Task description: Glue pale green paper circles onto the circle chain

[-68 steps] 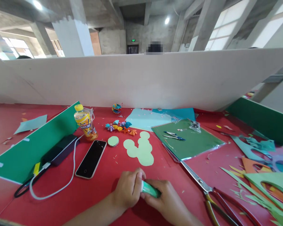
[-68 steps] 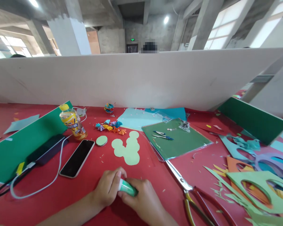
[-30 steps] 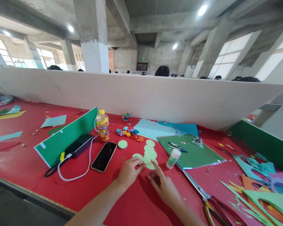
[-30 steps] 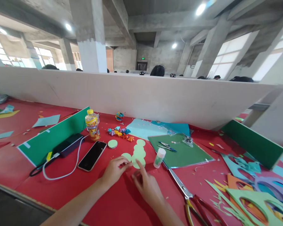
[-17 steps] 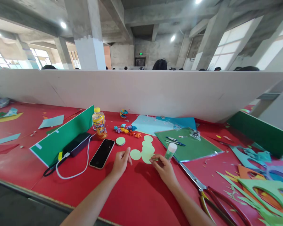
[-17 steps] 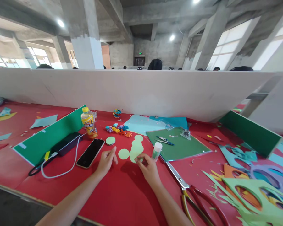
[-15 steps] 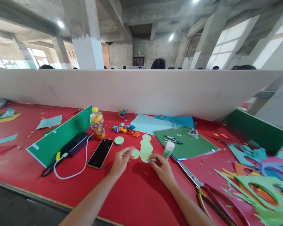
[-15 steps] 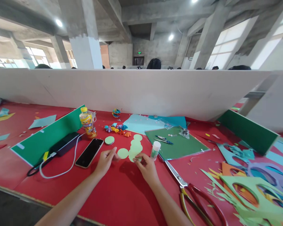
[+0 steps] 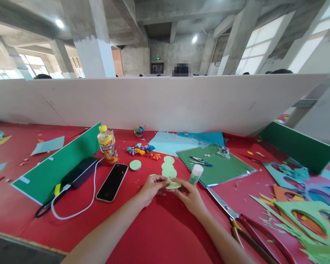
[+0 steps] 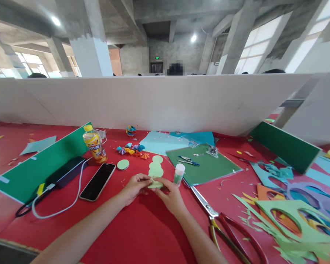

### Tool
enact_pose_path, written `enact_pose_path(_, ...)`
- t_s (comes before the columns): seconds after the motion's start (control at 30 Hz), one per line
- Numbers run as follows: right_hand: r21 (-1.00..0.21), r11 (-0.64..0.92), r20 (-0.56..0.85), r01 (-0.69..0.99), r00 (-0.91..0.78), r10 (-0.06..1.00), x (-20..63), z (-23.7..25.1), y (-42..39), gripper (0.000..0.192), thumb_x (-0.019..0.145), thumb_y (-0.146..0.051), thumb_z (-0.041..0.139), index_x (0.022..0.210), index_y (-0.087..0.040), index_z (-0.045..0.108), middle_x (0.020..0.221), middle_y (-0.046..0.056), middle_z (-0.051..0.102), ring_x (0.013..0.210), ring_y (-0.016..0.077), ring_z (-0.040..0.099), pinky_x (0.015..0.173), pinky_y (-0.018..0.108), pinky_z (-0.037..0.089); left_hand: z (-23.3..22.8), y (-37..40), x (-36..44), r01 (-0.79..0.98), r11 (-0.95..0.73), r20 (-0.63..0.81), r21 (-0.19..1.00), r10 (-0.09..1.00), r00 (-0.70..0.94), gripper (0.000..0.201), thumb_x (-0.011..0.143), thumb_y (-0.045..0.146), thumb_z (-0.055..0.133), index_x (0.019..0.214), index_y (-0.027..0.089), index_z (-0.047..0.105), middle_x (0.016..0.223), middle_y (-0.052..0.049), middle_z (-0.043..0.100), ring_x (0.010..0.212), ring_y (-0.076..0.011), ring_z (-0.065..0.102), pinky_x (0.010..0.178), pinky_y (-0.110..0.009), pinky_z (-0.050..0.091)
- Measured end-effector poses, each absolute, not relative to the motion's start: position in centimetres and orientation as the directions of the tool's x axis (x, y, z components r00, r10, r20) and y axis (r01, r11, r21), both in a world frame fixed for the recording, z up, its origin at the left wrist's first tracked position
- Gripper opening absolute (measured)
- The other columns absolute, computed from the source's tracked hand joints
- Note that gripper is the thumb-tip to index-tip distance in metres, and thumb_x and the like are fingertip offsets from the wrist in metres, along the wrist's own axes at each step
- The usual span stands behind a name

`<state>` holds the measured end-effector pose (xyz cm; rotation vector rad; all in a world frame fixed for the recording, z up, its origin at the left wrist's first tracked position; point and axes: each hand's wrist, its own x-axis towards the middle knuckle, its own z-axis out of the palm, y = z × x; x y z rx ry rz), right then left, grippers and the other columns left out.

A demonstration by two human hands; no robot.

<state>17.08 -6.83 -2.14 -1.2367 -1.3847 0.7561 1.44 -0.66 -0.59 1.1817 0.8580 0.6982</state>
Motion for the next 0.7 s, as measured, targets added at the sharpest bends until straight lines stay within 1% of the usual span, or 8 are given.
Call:
enact_pose_path(0.1, -0.967, 0.171, 0.209, 0.19, 0.203, 0.957, 16.94, -2.37, -6.61, 0.042, 0.073, -0.041, 0.063, 0.107, -0.017, 0.064, 0.089, 0.009, 0.071, 0.076, 0.0212, 0.066, 0.07, 0.035, 0.054, -0.56, -0.62, 1.36, -0.071, 0.206, -0.143, 0.976, 0.852, 0.504, 0.041, 0.062, 0.045, 0.074, 0.084, 0.012, 0.064, 0.076, -0.004, 0.065, 0.064, -0.0117, 0.06, 0.056, -0.021, 0.047)
enact_pose_path(0.2, -0.984, 0.163, 0.175, 0.069, 0.246, 0.953, 16.77, -2.44, -6.49, 0.042, 0.071, -0.037, 0.064, 0.107, -0.016, 0.061, 0.094, 0.01, 0.07, 0.085, 0.0227, 0.066, 0.076, 0.035, 0.053, -0.49, -0.84, 0.96, -0.102, 0.187, -0.105, 0.977, 0.84, 0.533, 0.042, 0.066, 0.045, 0.072, 0.092, 0.013, 0.065, 0.084, -0.005, 0.065, 0.071, -0.0127, 0.06, 0.062, -0.022, 0.048)
enact_pose_path(0.3, -0.989, 0.143, 0.15, 0.049, 0.239, 0.959, 16.65, -2.55, -6.56, 0.039, 0.069, -0.032, 0.066, 0.105, -0.016, 0.06, 0.093, 0.01, 0.07, 0.084, 0.0229, 0.065, 0.072, 0.034, 0.054, -0.69, -1.01, 0.88, -0.098, 0.196, -0.104, 0.976, 0.808, 0.58, 0.045, 0.062, 0.043, 0.075, 0.092, 0.012, 0.064, 0.087, -0.006, 0.065, 0.07, -0.0141, 0.06, 0.061, -0.024, 0.048)
enact_pose_path(0.4, -0.981, 0.145, 0.172, 0.129, 0.229, 0.958, 16.56, -2.71, -6.83, 0.038, 0.072, -0.031, 0.063, 0.107, -0.018, 0.059, 0.096, 0.01, 0.066, 0.076, 0.0203, 0.065, 0.065, 0.032, 0.054, -0.98, -1.1, 1.17, -0.07, 0.198, -0.12, 0.978, 0.802, 0.585, 0.041, 0.061, 0.042, 0.076, 0.085, 0.012, 0.062, 0.079, -0.004, 0.064, 0.062, -0.0129, 0.058, 0.053, -0.023, 0.047)
enact_pose_path(0.5, -0.921, 0.218, 0.294, 0.323, 0.207, 0.933, 16.68, -2.76, -7.11, 0.034, 0.071, -0.022, 0.061, 0.105, -0.023, 0.064, 0.111, 0.011, 0.059, 0.092, 0.0222, 0.061, 0.073, 0.033, 0.053, -1.02, -1.08, 1.37, -0.051, 0.185, -0.129, 0.981, 0.83, 0.542, 0.038, 0.065, 0.043, 0.072, 0.084, 0.013, 0.061, 0.075, -0.002, 0.061, 0.058, -0.0107, 0.055, 0.05, -0.022, 0.045)
enact_pose_path(0.57, -0.86, 0.275, 0.371, 0.43, 0.158, 0.915, 16.89, -2.75, -7.2, 0.03, 0.069, -0.017, 0.06, 0.097, -0.025, 0.068, 0.113, 0.01, 0.057, 0.101, 0.0238, 0.057, 0.081, 0.037, 0.051, -0.98, -0.98, 1.36, -0.039, 0.168, -0.126, 0.985, 0.855, 0.503, 0.035, 0.069, 0.044, 0.068, 0.086, 0.013, 0.061, 0.074, -0.001, 0.061, 0.056, -0.0096, 0.053, 0.052, -0.022, 0.044)
enact_pose_path(0.63, -0.832, 0.304, 0.402, 0.465, 0.127, 0.907, 17.11, -2.79, -7.18, 0.023, 0.069, -0.016, 0.059, 0.088, -0.024, 0.07, 0.111, 0.01, 0.058, 0.1, 0.0236, 0.058, 0.083, 0.038, 0.05, -0.98, -0.89, 1.28, -0.025, 0.144, -0.115, 0.989, 0.872, 0.475, 0.035, 0.073, 0.044, 0.065, 0.09, 0.014, 0.063, 0.075, -0.002, 0.061, 0.058, -0.0103, 0.053, 0.055, -0.023, 0.044)
enact_pose_path(0.7, -0.837, 0.309, 0.401, 0.452, 0.123, 0.908, 17.24, -2.88, -7.11, 0.018, 0.07, -0.016, 0.058, 0.082, -0.023, 0.07, 0.111, 0.01, 0.058, 0.097, 0.023, 0.06, 0.081, 0.037, 0.05, -1.04, -0.86, 1.18, -0.009, 0.114, -0.097, 0.994, 0.882, 0.461, 0.034, 0.075, 0.043, 0.063, 0.092, 0.014, 0.064, 0.078, -0.004, 0.063, 0.065, -0.0124, 0.054, 0.06, -0.024, 0.044)
